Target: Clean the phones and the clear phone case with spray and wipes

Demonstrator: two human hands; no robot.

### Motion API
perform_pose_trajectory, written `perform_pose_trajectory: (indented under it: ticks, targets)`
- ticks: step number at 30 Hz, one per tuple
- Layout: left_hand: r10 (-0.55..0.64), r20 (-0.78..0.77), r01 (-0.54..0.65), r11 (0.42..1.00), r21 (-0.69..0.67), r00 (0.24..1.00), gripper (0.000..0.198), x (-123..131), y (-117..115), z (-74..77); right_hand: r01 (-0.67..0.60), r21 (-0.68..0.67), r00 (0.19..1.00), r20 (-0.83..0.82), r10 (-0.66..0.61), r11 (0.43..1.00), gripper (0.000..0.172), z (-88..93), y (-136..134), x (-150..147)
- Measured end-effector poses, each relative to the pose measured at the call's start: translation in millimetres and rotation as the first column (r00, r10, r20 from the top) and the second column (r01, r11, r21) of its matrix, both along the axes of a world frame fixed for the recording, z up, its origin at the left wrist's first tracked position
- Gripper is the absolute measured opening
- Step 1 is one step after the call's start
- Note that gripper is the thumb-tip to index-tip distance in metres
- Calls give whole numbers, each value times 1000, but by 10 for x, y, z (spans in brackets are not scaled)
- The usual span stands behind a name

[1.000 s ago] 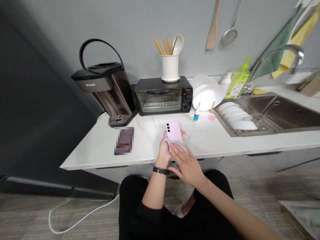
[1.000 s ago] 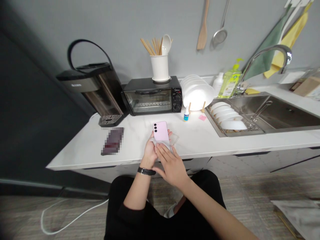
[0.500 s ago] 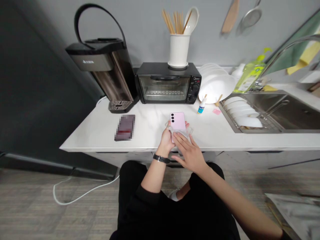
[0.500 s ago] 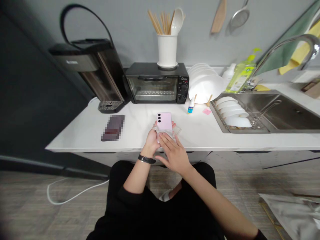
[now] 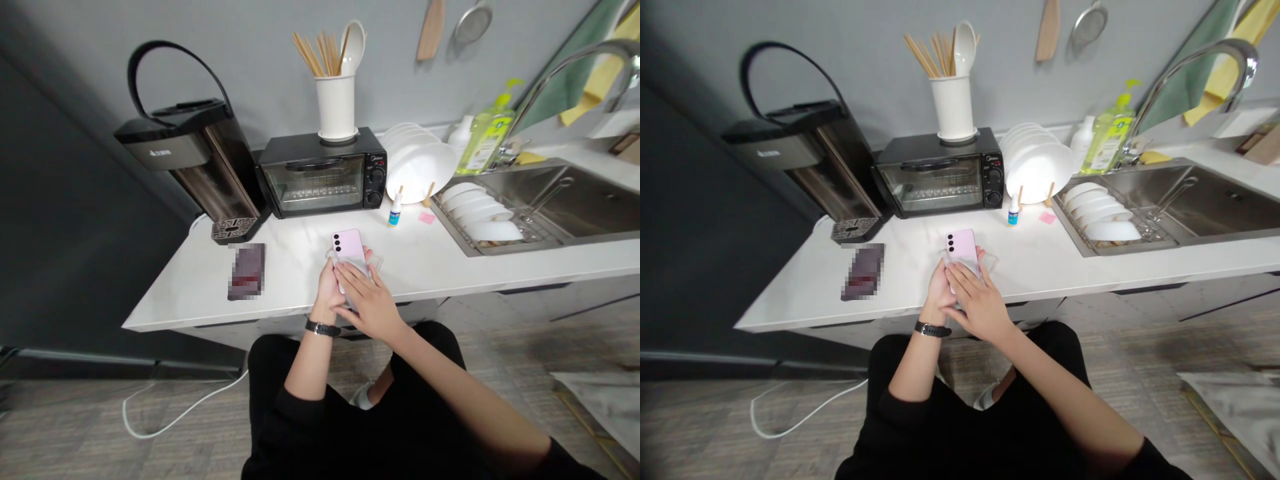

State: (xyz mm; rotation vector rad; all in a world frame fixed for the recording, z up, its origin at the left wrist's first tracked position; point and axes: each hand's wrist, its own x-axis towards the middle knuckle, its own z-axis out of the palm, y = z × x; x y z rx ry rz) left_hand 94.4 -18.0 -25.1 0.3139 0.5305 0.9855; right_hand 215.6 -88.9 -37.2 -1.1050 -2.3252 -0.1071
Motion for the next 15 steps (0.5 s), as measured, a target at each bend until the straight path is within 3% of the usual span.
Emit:
perform_pose_trajectory:
  ticks: [4,10,12,15]
  targets:
    - [47,47,-47,999,-15,998,69,29,25,-8,33,-37,999,24,-32,999,76,-86,-165,187]
    - [126,-22,-127,992,-11,992,44,81,20,13,234,-68,970,-58,-238,970,75,254,404,88]
    - [107,-23,-107,994,-12,994,43,83,8,-2,209,-69,975,-67,-214,975,71,316,472,-8]
    - [86,-2,-86,996,-14,996,49,72,-6,-36,88,-56,995,-38,-91,995,70,239,283,-77]
